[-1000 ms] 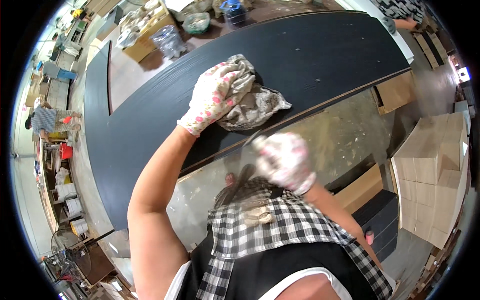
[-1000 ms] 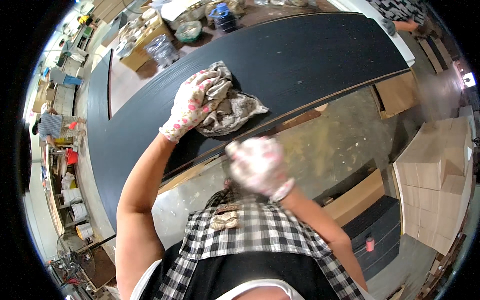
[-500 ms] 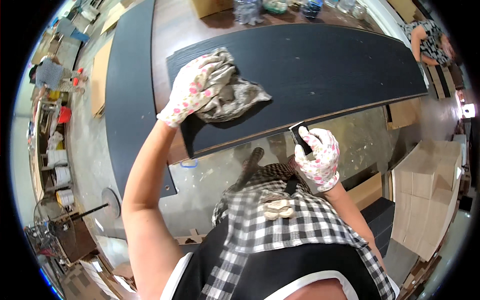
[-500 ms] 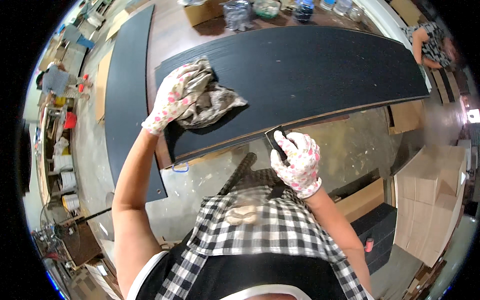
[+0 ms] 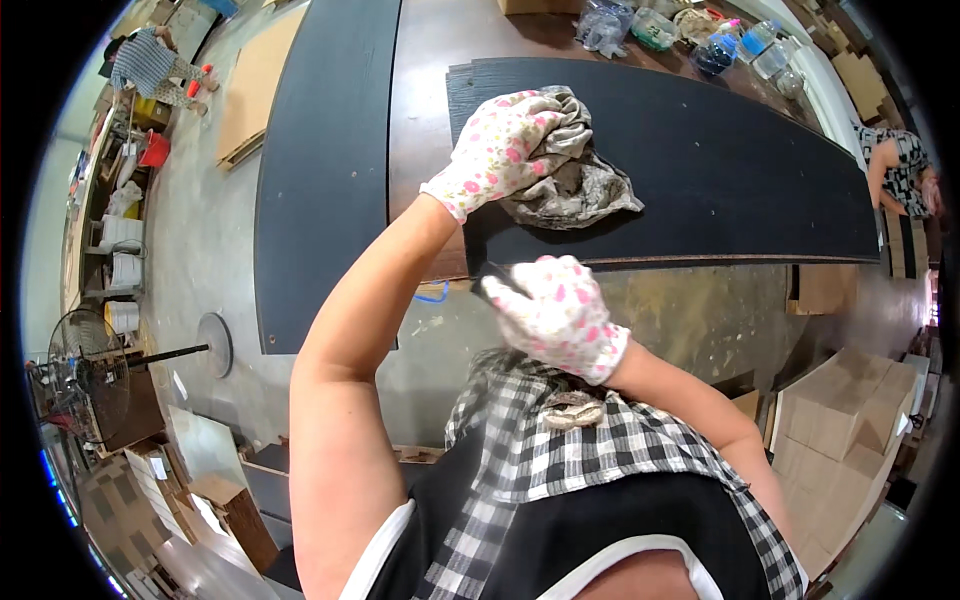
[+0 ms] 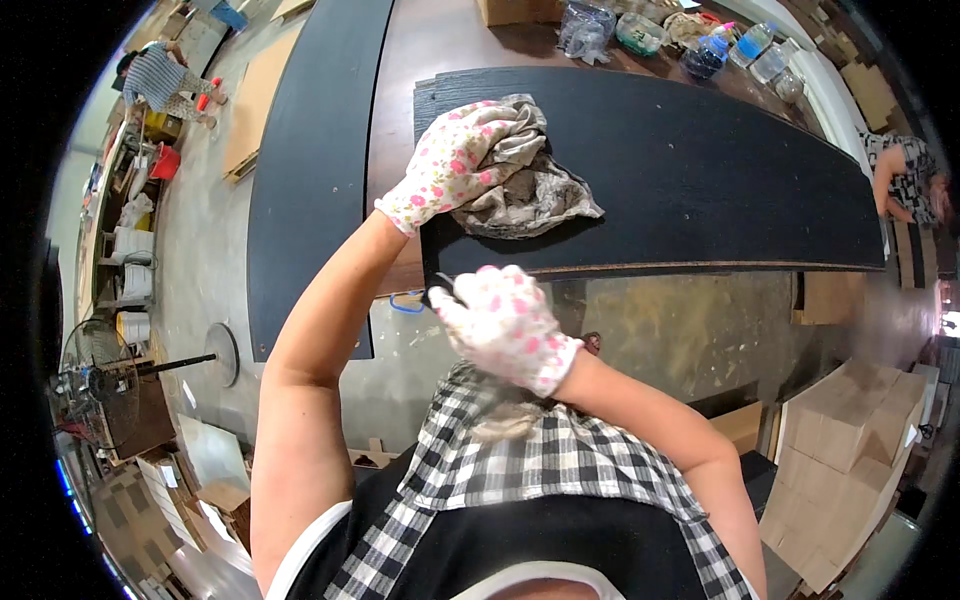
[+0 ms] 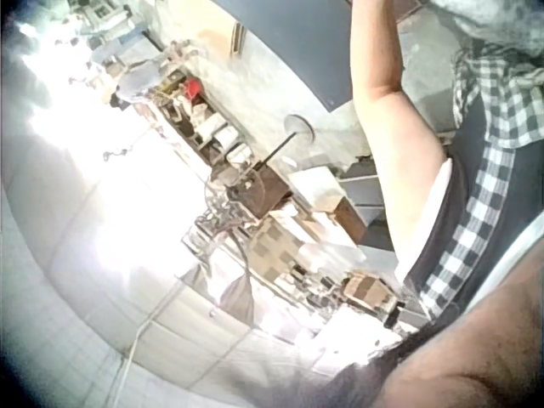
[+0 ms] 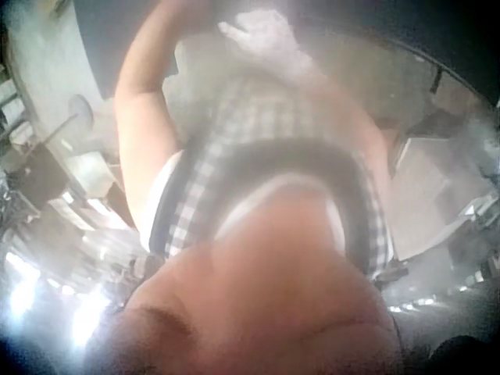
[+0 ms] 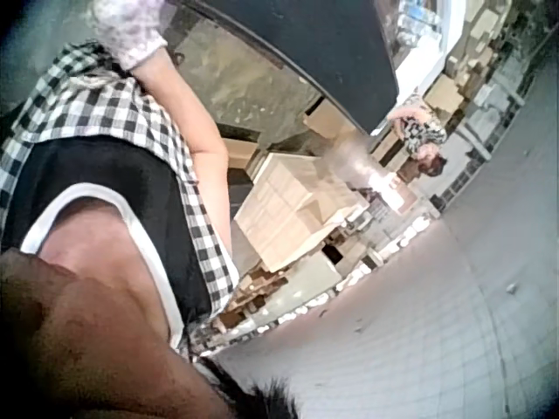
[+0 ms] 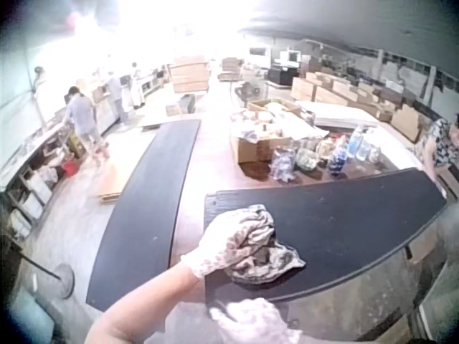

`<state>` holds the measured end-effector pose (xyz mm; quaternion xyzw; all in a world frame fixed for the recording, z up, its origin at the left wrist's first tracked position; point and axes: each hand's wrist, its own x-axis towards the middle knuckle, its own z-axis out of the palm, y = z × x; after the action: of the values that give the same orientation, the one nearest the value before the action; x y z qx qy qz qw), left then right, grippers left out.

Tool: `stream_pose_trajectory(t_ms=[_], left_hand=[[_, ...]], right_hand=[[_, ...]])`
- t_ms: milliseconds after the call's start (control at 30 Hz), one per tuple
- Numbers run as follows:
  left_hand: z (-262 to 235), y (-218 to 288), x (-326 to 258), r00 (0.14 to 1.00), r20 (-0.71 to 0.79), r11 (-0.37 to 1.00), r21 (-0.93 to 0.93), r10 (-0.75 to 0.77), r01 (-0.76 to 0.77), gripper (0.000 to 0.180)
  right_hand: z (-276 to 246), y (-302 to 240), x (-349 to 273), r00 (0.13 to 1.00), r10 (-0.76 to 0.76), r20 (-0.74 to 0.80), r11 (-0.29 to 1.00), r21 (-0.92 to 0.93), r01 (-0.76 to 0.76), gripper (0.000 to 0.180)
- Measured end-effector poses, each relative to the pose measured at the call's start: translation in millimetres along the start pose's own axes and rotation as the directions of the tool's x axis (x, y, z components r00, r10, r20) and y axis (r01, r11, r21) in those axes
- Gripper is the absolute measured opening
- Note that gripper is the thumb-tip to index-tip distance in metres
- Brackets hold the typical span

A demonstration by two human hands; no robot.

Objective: The person wipes a large black wood panel with a cloth and a handheld scraper, clearing the surface and edges.

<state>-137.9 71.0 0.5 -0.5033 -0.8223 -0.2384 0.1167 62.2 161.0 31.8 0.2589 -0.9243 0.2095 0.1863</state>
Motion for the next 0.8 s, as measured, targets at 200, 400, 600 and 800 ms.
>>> stream_pose_trajectory(t_ms=[200,400,600,800], left_hand=[[-6.0,4.1,-2.0,0.998,0.041,0.999,0.005,-0.036,0.036,0.060],[-5.4,2.2,6.7,0.997,-0.044,0.996,-0.044,0.071,-0.073,0.048],[-14.2,7.2,-1.2,0.997,-0.070,0.999,-0.039,0.033,-0.036,0.042],[-5.8,8.5,8.8,0.998,-0.043,0.998,-0.020,0.053,-0.054,0.043]], right_hand=[[-15.3,17.2,-28.3,0.993,0.028,-0.114,0.999,-0.030,-0.031,0.033],[3.1,2.2,-0.4,0.994,-0.069,-0.089,0.997,0.040,0.073,0.032],[-64.7,45.0,-89.1,0.936,0.261,-0.238,0.939,-0.162,-0.303,0.033],[-39.4,19.3,-74.0,0.922,0.317,-0.222,0.930,-0.120,-0.348,0.036]])
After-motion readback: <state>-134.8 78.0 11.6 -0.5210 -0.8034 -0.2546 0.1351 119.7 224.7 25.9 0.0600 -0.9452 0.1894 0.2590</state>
